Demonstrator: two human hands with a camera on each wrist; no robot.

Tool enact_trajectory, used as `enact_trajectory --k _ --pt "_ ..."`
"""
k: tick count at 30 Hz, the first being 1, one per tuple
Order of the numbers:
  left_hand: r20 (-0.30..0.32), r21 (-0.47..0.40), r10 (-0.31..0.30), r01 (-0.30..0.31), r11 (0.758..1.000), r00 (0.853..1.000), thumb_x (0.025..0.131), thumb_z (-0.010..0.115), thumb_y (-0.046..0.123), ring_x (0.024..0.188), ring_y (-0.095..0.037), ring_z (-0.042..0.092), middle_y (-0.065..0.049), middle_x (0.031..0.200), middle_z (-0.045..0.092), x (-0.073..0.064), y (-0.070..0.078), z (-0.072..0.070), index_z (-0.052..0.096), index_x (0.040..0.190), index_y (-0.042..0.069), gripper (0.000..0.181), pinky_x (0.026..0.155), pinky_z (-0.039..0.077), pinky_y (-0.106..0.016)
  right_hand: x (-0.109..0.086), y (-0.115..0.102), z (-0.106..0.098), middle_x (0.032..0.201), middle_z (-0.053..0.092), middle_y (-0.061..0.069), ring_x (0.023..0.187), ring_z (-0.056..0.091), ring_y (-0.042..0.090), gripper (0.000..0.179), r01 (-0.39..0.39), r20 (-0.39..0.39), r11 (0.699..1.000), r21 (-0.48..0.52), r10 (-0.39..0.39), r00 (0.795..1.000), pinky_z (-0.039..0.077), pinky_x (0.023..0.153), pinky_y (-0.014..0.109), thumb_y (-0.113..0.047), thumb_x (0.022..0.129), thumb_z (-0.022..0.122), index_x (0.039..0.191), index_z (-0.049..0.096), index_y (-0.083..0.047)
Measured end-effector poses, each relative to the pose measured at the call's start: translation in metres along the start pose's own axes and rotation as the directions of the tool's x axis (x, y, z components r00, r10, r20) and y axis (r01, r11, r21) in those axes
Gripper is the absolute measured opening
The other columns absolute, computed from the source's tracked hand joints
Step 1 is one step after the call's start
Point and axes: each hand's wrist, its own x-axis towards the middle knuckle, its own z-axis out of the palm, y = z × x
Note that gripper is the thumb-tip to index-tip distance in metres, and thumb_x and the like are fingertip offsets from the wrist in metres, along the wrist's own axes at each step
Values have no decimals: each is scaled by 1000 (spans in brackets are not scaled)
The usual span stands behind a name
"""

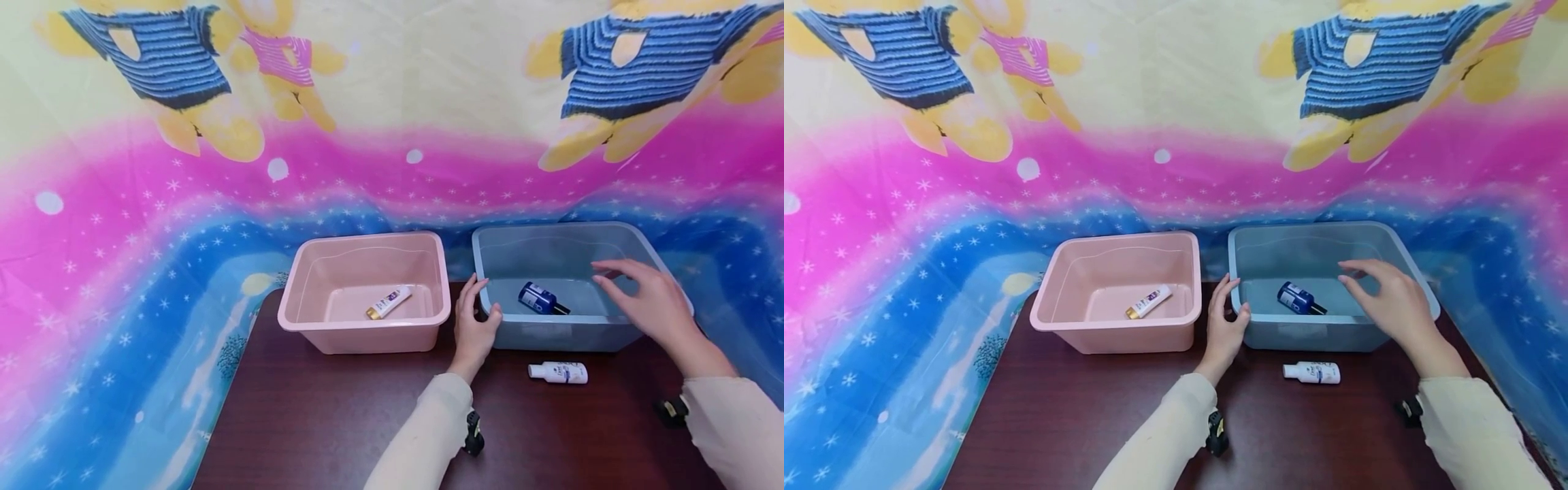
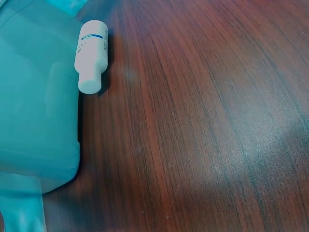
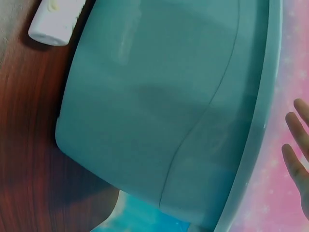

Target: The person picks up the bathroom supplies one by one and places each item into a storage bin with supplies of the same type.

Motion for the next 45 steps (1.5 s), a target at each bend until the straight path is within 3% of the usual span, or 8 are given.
enact_trajectory --k 7,10,13,16,25,33,38,45 --pt "-9 6 3 -3 1000 1000 87 61 25 128 -6 32 20 146 28 0 2 -1 45 130 44 49 97 40 -38 -15 -10 -2 114 61 14 101 52 31 31 -13 -54 1000 23 14 998 40 75 53 -20 86 67 117 65 -17" --pt "-16 16 13 -12 1000 1000 87 61 24 128 -5 32 21 146 28 1 2 0 45 130 44 50 96 40 -34 -20 -9 -3 112 63 11 103 51 8 31 -2 -81 1000 16 3 997 41 79 33 -20 85 68 115 66 -20" --pt "-16 18 19 -18 1000 1000 87 61 24 129 -4 31 23 145 27 2 2 0 44 130 44 50 96 41 -35 -25 -9 -4 109 64 9 101 40 -17 31 13 -103 1000 18 -11 995 32 75 11 -19 83 70 114 67 -21" --pt "-13 11 21 -21 1000 1000 87 61 24 129 -4 30 23 145 27 2 1 1 44 130 44 50 95 41 -39 -31 -11 -5 108 64 7 101 32 -26 32 22 -111 999 24 -19 994 28 74 2 -19 82 71 114 67 -22" --pt "-9 -4 -2 2 1000 1000 87 60 26 128 -4 31 24 145 28 -1 -1 2 44 128 47 49 96 40 -38 -47 -11 -1 103 63 -9 99 45 -16 40 137 -204 987 89 -116 972 30 81 0 4 72 74 107 71 -15" --pt "-10 -4 8 -8 1000 1000 88 60 25 129 -5 31 22 145 28 -1 0 2 44 129 45 49 96 40 -41 -58 -10 2 99 66 -2 99 49 -12 38 167 -231 980 112 -138 963 32 85 2 4 70 75 104 72 -13" --pt "-16 11 6 -6 1000 1000 88 61 25 129 -5 31 20 146 28 0 0 1 44 130 45 49 96 41 -35 -64 -8 7 97 68 1 98 52 -9 37 197 -258 970 141 -156 953 34 88 6 5 69 76 102 72 -10" --pt "-10 -1 8 -8 1000 1000 88 60 27 129 -5 30 21 146 28 -1 -1 1 44 130 45 48 96 40 -40 -76 -5 16 98 68 2 99 54 -8 42 183 -248 967 177 -136 959 34 90 7 9 67 76 104 71 -9"
